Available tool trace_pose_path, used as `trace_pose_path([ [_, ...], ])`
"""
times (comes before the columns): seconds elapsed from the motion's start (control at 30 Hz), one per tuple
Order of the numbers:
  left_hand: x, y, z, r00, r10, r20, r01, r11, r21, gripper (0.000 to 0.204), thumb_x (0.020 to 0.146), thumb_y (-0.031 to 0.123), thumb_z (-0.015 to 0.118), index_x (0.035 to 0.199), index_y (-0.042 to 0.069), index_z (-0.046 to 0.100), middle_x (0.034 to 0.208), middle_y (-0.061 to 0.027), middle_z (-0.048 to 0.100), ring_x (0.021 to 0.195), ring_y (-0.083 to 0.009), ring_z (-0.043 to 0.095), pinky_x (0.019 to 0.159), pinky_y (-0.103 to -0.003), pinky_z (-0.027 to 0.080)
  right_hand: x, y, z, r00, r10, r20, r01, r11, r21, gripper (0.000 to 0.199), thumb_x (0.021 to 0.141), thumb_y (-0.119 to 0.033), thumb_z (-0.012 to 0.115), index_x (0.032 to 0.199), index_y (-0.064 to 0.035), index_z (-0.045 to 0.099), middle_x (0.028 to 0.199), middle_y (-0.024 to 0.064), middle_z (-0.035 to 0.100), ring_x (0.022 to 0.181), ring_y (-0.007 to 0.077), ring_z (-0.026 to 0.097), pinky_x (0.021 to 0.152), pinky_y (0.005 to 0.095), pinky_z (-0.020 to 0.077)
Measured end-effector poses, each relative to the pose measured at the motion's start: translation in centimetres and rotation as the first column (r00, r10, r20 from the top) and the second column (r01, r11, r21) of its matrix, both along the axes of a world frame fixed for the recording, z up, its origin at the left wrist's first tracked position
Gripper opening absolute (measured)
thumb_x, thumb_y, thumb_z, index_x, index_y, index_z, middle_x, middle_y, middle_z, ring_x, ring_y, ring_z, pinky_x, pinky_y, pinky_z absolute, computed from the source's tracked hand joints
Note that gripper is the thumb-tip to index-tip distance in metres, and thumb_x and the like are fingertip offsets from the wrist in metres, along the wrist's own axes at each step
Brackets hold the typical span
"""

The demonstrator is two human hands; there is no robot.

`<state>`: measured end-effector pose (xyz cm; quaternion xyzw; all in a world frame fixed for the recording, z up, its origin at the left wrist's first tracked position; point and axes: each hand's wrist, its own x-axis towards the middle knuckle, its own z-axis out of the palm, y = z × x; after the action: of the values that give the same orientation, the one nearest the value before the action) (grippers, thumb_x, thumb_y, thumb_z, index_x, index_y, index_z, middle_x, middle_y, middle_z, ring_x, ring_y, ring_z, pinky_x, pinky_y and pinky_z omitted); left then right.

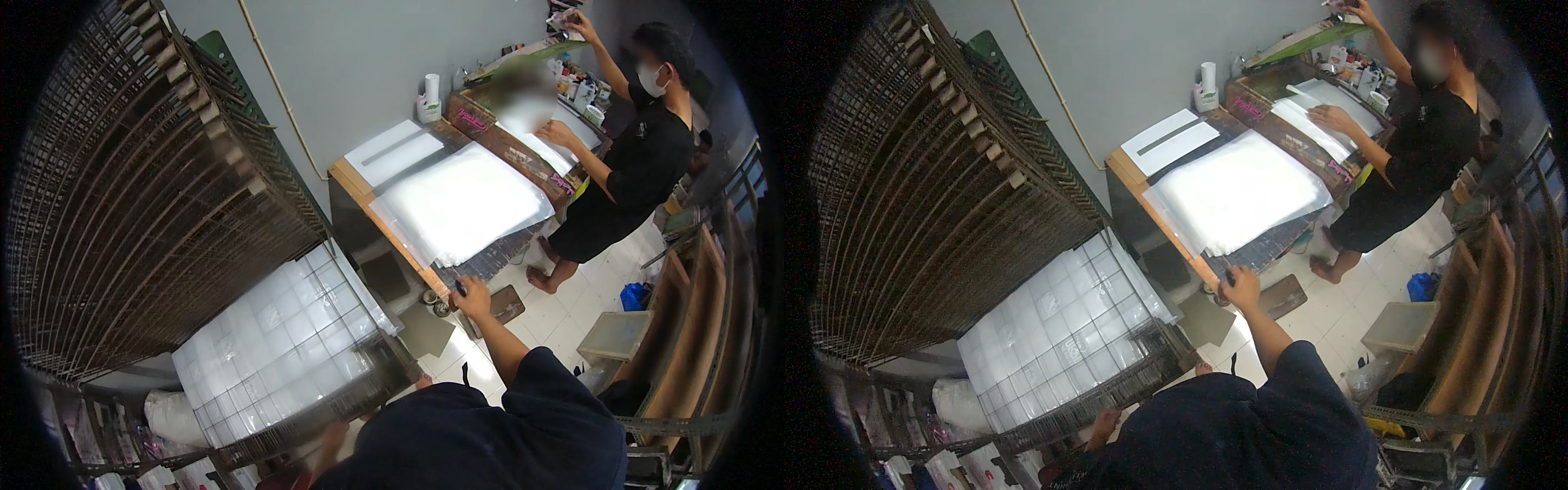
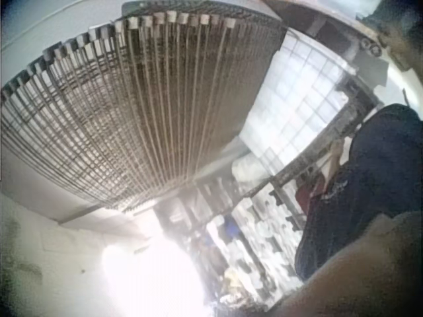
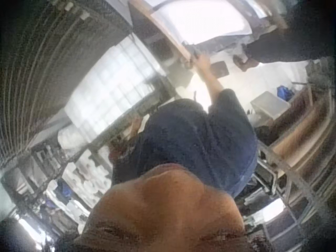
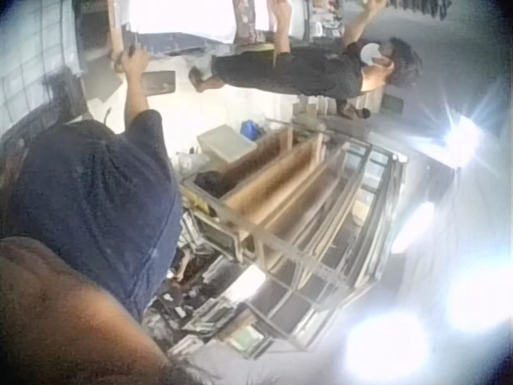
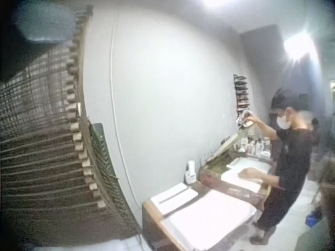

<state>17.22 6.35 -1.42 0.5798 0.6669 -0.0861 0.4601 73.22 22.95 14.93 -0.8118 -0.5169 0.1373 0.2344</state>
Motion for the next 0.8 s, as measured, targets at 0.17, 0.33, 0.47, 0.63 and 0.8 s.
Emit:
trace_pose_path([
  [0.17,2.3,0.0,6.2,0.995,0.094,-0.027,-0.093,0.995,0.021,0.039,0.081,0.038,0.051,0.105,0.008,0.059,0.105,-0.0199,0.056,0.099,-0.0346,0.052,0.085,-0.043,0.039,3.0,4.9,-2.2,0.472,-0.137,-0.871,0.514,0.846,0.145,0.039,0.076,-0.014,0.055,0.114,-0.0094,0.049,0.109,0.0109,0.055,0.098,0.0238,0.052,0.079,0.0396,0.0425],
  [0.33,0.0,-1.8,2.9,0.992,0.12,0.047,-0.127,0.965,0.227,0.039,0.08,0.037,0.06,0.091,0.0,0.059,0.078,-0.0113,0.061,0.064,-0.0173,0.056,0.057,-0.032,0.046,7.2,9.3,-0.7,-0.076,0.262,-0.962,0.753,0.648,0.117,0.064,0.074,0.0,0.049,0.131,-0.0141,0.025,0.127,0.0148,0.04,0.113,0.0286,0.043,0.092,0.0451,0.0356],
  [0.47,-0.8,-2.9,2.6,0.975,0.222,0.017,-0.221,0.954,0.204,0.047,0.077,0.039,0.063,0.1,-0.002,0.056,0.083,-0.0126,0.062,0.07,-0.0185,0.059,0.061,-0.032,0.047,8.2,11.4,0.3,-0.242,0.468,-0.85,0.775,0.62,0.12,0.074,0.068,0.003,0.047,0.134,-0.0153,0.02,0.132,0.0159,0.034,0.121,0.0315,0.036,0.099,0.045,0.0305],
  [0.63,1.0,-3.4,5.8,0.932,0.361,-0.011,-0.357,0.926,0.12,0.049,0.076,0.036,0.065,0.106,-0.002,0.054,0.086,-0.0139,0.063,0.074,-0.0207,0.06,0.063,-0.033,0.048,8.8,12.8,-2.1,-0.381,0.577,-0.723,0.77,0.631,0.098,0.061,0.066,0.005,0.047,0.124,-0.0044,0.034,0.13,0.0168,0.037,0.122,0.0333,0.035,0.1,0.0442,0.031],
  [0.8,1.8,-3.9,9.0,0.909,0.417,0.014,-0.413,0.894,0.173,0.046,0.076,0.033,0.065,0.105,-0.001,0.055,0.085,-0.0143,0.063,0.074,-0.0195,0.06,0.065,-0.032,0.047,8.2,14.9,-4.1,-0.426,0.41,-0.806,0.808,0.573,-0.136,0.028,0.082,-0.008,0.051,0.109,-0.0037,0.046,0.12,0.0106,0.043,0.113,0.0253,0.041,0.097,0.0433,0.0346],
])
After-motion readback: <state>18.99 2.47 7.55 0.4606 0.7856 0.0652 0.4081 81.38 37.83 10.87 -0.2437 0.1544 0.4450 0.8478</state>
